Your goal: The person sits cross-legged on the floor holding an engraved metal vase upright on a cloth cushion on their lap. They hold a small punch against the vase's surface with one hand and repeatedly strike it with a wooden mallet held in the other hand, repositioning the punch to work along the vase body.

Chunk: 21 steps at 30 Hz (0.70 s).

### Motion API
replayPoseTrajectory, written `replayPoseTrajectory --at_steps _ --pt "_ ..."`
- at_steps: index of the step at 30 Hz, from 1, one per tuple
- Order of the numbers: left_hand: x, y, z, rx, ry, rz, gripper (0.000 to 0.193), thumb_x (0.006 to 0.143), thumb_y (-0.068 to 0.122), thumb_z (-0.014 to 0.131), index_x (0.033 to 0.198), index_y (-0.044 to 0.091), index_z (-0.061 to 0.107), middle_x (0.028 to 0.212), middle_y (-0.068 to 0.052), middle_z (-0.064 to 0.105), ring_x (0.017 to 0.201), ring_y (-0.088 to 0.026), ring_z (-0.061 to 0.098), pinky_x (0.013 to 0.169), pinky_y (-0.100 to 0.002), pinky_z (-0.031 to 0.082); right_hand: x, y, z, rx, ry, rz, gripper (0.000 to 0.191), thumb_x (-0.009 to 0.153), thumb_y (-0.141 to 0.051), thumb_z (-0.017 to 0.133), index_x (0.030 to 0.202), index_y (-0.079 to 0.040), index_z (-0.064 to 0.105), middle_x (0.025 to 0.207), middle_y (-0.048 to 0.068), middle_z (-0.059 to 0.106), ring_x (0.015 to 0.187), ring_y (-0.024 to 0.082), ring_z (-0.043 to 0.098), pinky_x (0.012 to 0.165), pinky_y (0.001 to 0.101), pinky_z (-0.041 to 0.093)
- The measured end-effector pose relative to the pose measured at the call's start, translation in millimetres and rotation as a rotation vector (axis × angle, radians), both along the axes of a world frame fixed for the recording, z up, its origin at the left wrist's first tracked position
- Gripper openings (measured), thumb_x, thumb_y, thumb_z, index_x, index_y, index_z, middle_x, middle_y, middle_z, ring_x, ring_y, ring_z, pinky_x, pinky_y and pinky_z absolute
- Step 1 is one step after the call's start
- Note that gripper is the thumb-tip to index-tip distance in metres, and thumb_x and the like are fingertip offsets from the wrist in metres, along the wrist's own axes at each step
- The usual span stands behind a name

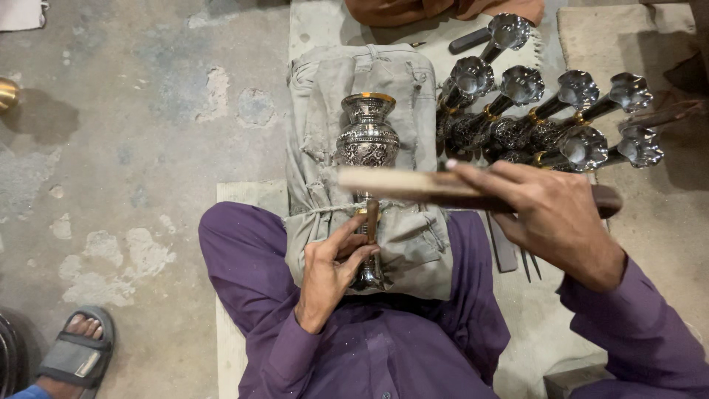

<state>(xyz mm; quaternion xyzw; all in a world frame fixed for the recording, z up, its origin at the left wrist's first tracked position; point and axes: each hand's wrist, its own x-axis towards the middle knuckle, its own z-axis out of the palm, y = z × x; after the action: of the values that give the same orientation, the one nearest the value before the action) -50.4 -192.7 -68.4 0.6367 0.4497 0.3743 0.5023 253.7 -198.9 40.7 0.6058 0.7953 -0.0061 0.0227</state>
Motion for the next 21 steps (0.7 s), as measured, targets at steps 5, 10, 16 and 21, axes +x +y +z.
replayPoseTrajectory --at_steps 5,10,16,21 --pt "-1.0 0.9 0.7 -0.002 0.002 -0.014 0.049 0.087 0.005 0.079 0.134 0.004 0.065 0.094 -0.014 0.082 0.089 -0.017 0.081 0.079 -0.029 0.065 -1.1 0.0 3.6 -0.032 0.109 -0.006 0.069 0.086 -0.016 0.070 0.151 -0.033 0.052 0.102 0.001 0.075 0.067 0.014 0.068 0.048 0.0275 0.056" --pt "-0.4 1.4 -0.9 -0.049 0.020 -0.011 0.051 0.085 0.006 0.080 0.134 0.005 0.066 0.093 -0.014 0.082 0.087 -0.017 0.081 0.076 -0.029 0.064 3.9 3.3 4.8 -0.002 0.237 -0.036 0.062 0.092 -0.019 0.069 0.150 -0.029 0.051 0.100 0.003 0.074 0.070 0.014 0.068 0.054 0.0294 0.059" --pt "0.6 2.2 -3.6 -0.038 -0.031 -0.019 0.049 0.086 0.005 0.080 0.133 0.003 0.065 0.095 -0.016 0.081 0.092 -0.018 0.081 0.081 -0.028 0.065 3.4 2.9 3.7 -0.044 0.064 -0.046 0.067 0.089 -0.021 0.073 0.152 -0.033 0.052 0.101 0.000 0.073 0.070 0.014 0.068 0.058 0.0292 0.059" --pt "0.3 2.8 -1.4 -0.045 -0.001 -0.028 0.050 0.086 0.006 0.079 0.134 0.004 0.065 0.095 -0.016 0.081 0.091 -0.018 0.081 0.079 -0.028 0.065 3.6 5.2 7.6 -0.256 -0.045 -0.114 0.071 0.089 -0.020 0.076 0.153 -0.037 0.051 0.104 -0.005 0.074 0.066 0.013 0.070 0.049 0.0273 0.058"
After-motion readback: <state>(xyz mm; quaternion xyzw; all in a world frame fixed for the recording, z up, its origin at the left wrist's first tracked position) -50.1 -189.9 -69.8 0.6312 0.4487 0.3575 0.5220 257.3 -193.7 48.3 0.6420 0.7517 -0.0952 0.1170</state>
